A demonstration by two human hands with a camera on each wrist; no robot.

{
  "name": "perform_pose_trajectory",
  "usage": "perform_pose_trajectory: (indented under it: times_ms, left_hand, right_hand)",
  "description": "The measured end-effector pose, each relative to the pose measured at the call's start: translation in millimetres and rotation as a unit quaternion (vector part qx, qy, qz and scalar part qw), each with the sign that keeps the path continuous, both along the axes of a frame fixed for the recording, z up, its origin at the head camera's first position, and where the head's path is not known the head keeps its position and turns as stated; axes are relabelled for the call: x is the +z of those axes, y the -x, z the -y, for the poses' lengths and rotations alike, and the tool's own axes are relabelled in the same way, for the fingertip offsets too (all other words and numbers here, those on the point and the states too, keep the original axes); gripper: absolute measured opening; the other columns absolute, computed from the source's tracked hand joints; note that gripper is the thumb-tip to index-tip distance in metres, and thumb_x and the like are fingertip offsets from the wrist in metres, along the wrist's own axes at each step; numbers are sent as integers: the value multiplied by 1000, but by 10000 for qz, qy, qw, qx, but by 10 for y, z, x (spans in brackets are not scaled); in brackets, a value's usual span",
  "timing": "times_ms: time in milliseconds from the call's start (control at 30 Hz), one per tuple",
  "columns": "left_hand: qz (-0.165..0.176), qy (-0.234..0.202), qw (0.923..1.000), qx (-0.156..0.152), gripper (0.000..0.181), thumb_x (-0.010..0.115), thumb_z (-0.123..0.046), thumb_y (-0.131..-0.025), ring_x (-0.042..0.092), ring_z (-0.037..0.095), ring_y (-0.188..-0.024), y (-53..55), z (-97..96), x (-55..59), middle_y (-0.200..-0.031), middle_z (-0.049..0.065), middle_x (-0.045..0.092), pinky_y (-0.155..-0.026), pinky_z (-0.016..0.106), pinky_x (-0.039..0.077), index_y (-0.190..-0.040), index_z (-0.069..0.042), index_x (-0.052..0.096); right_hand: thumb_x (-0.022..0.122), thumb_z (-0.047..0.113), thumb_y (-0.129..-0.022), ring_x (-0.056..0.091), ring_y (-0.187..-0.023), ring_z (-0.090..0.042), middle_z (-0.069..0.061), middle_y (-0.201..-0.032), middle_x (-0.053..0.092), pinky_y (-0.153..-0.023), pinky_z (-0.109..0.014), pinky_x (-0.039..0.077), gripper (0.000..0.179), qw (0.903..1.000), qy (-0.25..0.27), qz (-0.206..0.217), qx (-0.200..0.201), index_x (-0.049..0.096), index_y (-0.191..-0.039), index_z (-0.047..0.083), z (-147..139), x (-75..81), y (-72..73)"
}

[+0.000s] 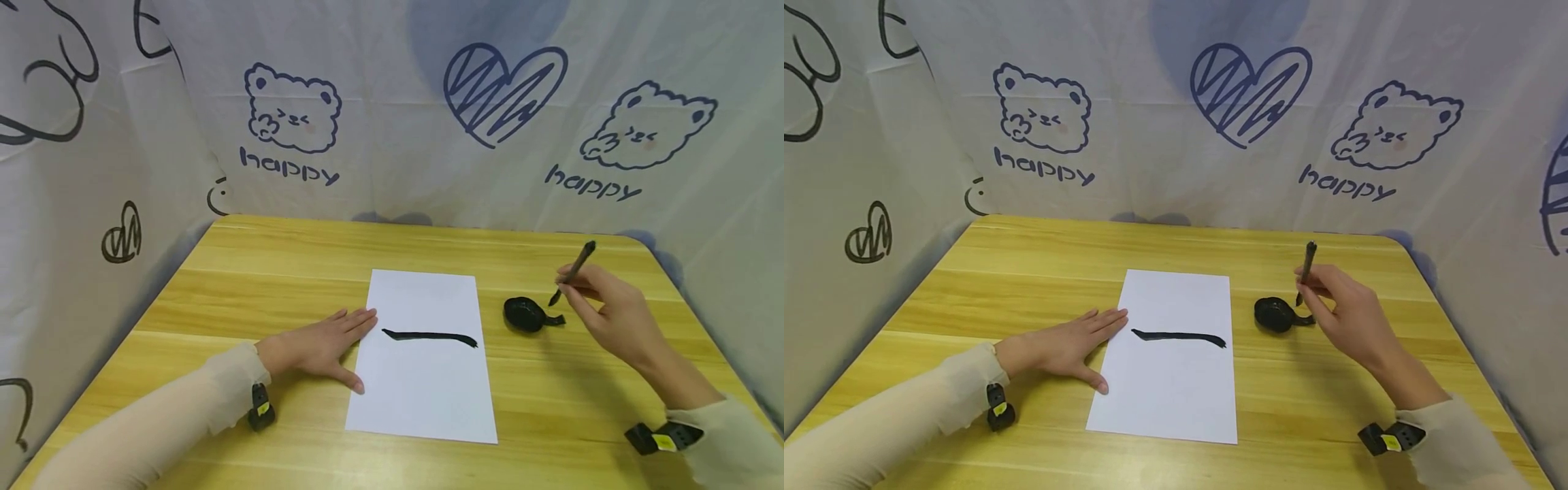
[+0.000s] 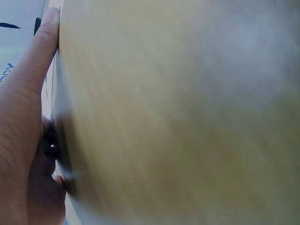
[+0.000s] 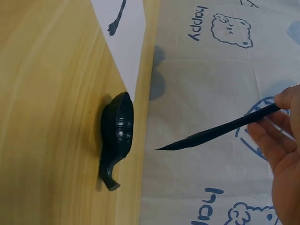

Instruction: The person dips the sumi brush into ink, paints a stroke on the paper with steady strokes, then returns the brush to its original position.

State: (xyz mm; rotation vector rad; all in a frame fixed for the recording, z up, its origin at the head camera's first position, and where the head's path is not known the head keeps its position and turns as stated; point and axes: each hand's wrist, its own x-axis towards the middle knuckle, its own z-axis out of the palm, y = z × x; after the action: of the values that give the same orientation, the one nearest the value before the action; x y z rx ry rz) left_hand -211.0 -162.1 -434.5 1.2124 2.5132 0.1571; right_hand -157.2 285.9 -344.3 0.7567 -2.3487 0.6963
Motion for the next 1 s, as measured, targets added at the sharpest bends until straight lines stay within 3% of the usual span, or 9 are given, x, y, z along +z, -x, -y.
perform_pose_trajectory:
  times_ms: [33,133,167,267,333,533,733,1000]
  left_hand:
    - [3,1,10000,-5,124,48,-88,-72,0,18,-149,0,0,5,-164,4,0,-120,40,5,-158,-9,6]
    - [10,1,10000,-7,124,49,-87,-73,1,18,-149,0,-2,18,-164,5,0,-120,41,5,-158,-9,6]
    - [19,0,10000,-4,124,49,-87,-73,1,18,-149,-1,-2,23,-164,5,0,-120,41,5,-158,-9,6]
    - [16,14,10000,-4,124,49,-87,-73,0,18,-149,2,-2,23,-164,4,0,-120,40,5,-158,-9,6]
    - [2,29,10000,-7,124,48,-88,-72,0,18,-149,7,-1,18,-164,4,-1,-120,40,5,-158,-9,6]
    - [-43,60,10000,-14,125,45,-90,-71,-1,17,-149,19,2,0,-164,3,-1,-120,39,5,-158,-10,5]
    - [12,32,10000,-5,125,47,-88,-72,0,18,-149,13,-1,12,-164,4,-1,-120,40,5,-158,-9,6]
    - [53,9,10000,-4,124,49,-87,-72,1,19,-149,-3,-1,29,-164,5,0,-120,41,6,-158,-8,7]
  right_hand:
    - [70,-19,-78,59,-100,0,-10,-105,68,-86,-5,43,40,9999,-34,-140,95,64,-113,-1,-20,-12,7]
    - [63,2,-94,60,-97,0,-9,-103,68,-82,-5,45,17,9977,-181,-533,375,66,-111,-1,-78,-48,36]
    - [60,11,-98,61,-92,-2,-8,-102,69,-78,-6,46,17,9963,-264,-674,459,67,-109,-1,-91,-55,44]
    - [46,35,-104,63,-83,-7,-6,-100,69,-65,-13,49,41,9915,-600,-950,662,68,-109,1,-129,-74,55]
    - [43,35,-105,64,-78,-14,-5,-101,69,-57,-18,48,41,9877,-858,-1052,781,69,-109,3,-145,-79,46]
    - [41,33,-105,69,-85,-21,-5,-103,69,-59,-26,54,41,9771,-1380,-1146,1148,72,-105,6,-191,-151,45]
    - [35,32,-107,68,-87,-23,-7,-109,66,-63,-33,56,43,9680,-1878,-946,1373,72,-104,9,-235,-242,12]
    - [32,26,-107,65,-92,-24,-9,-111,64,-67,-35,55,42,9543,-2146,-998,1827,72,-104,12,-313,-404,23]
